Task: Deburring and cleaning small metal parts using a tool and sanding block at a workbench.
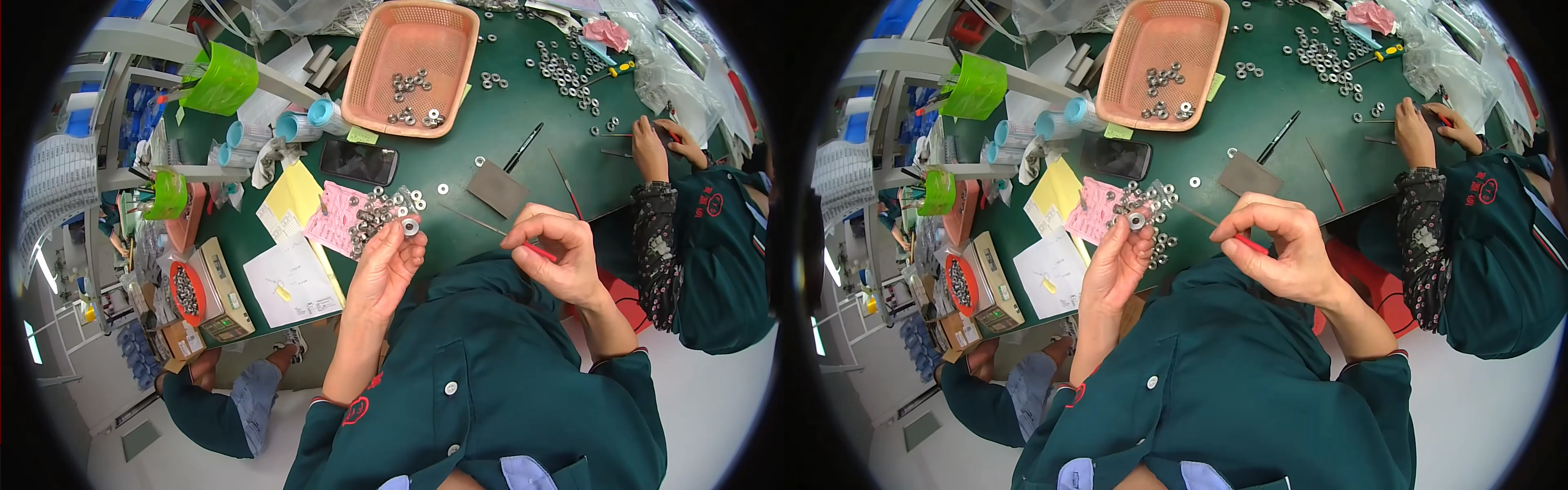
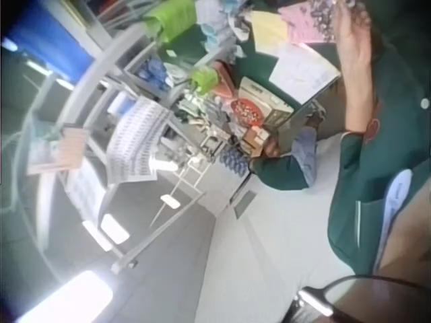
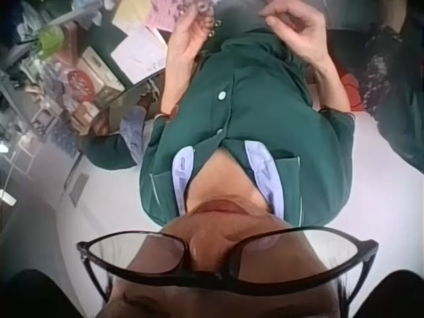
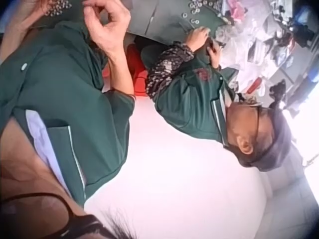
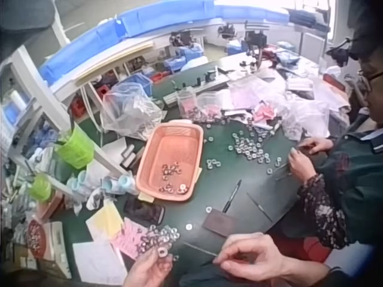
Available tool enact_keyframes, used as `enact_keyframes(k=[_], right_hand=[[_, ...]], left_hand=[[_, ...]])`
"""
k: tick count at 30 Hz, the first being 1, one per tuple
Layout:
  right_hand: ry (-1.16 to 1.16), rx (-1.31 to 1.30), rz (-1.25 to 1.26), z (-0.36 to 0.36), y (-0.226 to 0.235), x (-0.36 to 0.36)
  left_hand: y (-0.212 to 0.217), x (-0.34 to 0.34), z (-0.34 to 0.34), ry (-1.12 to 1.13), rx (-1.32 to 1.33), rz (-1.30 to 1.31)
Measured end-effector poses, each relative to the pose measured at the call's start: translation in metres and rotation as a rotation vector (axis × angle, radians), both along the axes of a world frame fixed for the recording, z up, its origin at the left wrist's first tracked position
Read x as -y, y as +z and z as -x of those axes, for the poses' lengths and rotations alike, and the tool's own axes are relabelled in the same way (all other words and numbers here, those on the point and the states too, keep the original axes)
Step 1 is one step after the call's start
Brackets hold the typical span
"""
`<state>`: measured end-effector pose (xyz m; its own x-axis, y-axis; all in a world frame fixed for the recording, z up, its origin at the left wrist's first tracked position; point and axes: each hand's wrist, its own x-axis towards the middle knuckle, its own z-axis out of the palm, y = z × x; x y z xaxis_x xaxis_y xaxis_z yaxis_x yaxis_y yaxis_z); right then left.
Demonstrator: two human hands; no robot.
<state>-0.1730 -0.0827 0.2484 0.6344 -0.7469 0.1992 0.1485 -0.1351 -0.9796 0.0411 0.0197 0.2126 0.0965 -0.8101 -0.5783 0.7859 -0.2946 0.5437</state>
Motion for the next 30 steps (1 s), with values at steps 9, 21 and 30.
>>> enact_keyframes(k=[9, 21, 30], right_hand=[[-0.134, 0.199, 0.071, -0.015, -0.009, -0.004], [-0.175, 0.153, -0.012, -0.035, -0.017, -0.006], [-0.241, 0.234, 0.11, -0.052, -0.02, -0.03]], left_hand=[[0.005, -0.005, 0.002, -0.081, 0.002, 0.025], [0.01, -0.007, 0.011, -0.199, -0.167, 0.103], [0.026, -0.014, 0.023, 0.013, -0.432, 0.047]])
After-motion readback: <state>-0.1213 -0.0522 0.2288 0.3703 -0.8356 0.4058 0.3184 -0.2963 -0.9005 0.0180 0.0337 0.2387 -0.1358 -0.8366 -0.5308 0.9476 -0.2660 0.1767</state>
